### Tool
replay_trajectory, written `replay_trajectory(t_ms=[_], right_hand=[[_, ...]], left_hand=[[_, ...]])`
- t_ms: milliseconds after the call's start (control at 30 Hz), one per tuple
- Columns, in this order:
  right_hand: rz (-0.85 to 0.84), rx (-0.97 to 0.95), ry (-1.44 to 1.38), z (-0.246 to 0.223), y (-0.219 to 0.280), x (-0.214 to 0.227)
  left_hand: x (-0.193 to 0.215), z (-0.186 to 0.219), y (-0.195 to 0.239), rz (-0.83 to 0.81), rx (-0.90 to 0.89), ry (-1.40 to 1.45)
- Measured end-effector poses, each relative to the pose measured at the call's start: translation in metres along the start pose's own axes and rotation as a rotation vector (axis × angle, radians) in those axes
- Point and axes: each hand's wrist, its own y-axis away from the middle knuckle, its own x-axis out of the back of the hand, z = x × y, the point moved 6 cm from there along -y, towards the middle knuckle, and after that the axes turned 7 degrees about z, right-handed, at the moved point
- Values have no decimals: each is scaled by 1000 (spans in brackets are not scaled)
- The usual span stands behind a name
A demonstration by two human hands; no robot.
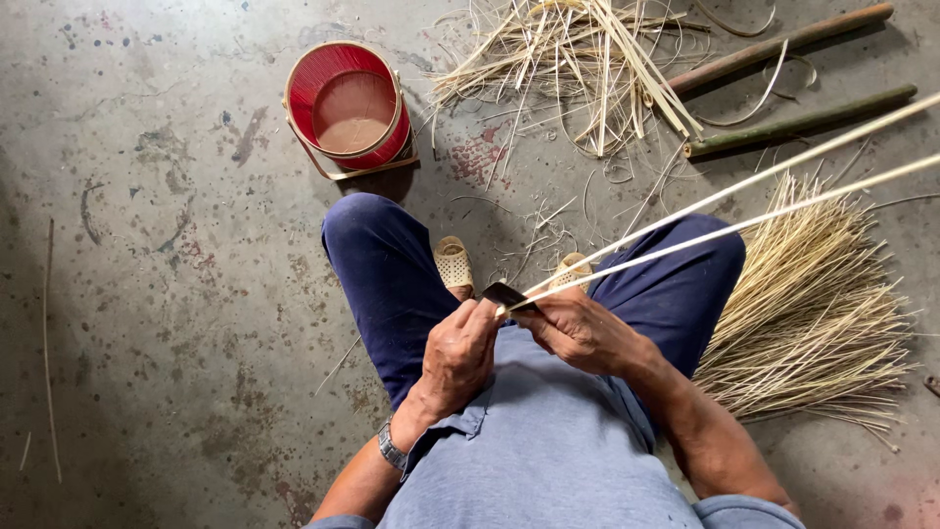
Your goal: The person sits on the floor and uses a knife to split long bamboo strips into thinner strands. They repeatedly pick up strips, split them with the knife, and place the finished strands into a pile.
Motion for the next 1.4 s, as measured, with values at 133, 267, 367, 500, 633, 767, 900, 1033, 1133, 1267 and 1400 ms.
replay_trajectory(t_ms=[133, 267, 367, 500, 633, 767, 900, 1033, 1133, 1267, 1400], right_hand=[[25, 20, -20, -9, -2, 2], [12, 21, 27, -12, 2, 16], [33, -45, 31, -10, 4, 29], [63, -78, 71, -10, 7, 39], [-32, -41, 139, -13, 6, 32], [-40, 93, 118, -23, 6, 28], [1, -23, 123, -15, 9, 44], [-3, -163, 88, 3, 16, 47], [35, -245, -37, 12, 17, 49], [98, -67, -53, 18, 15, 45], [319, 107, -115, 20, 16, 60]], left_hand=[[5, 0, -6, -59, 104, 221], [15, -3, -11, -147, 134, 431], [21, -12, -8, -195, 214, 382], [30, -17, -4, -148, 222, 377], [26, -36, -26, -115, 238, 559], [-4, -54, -36, -376, 494, 807], [-15, -45, -20, -678, 764, 1048], [-18, -42, -10, -629, 799, 926], [-16, -36, -18, -525, 551, 656], [-26, -40, -15, -465, 564, 748], [-43, -54, -3, -465, 786, 1073]])
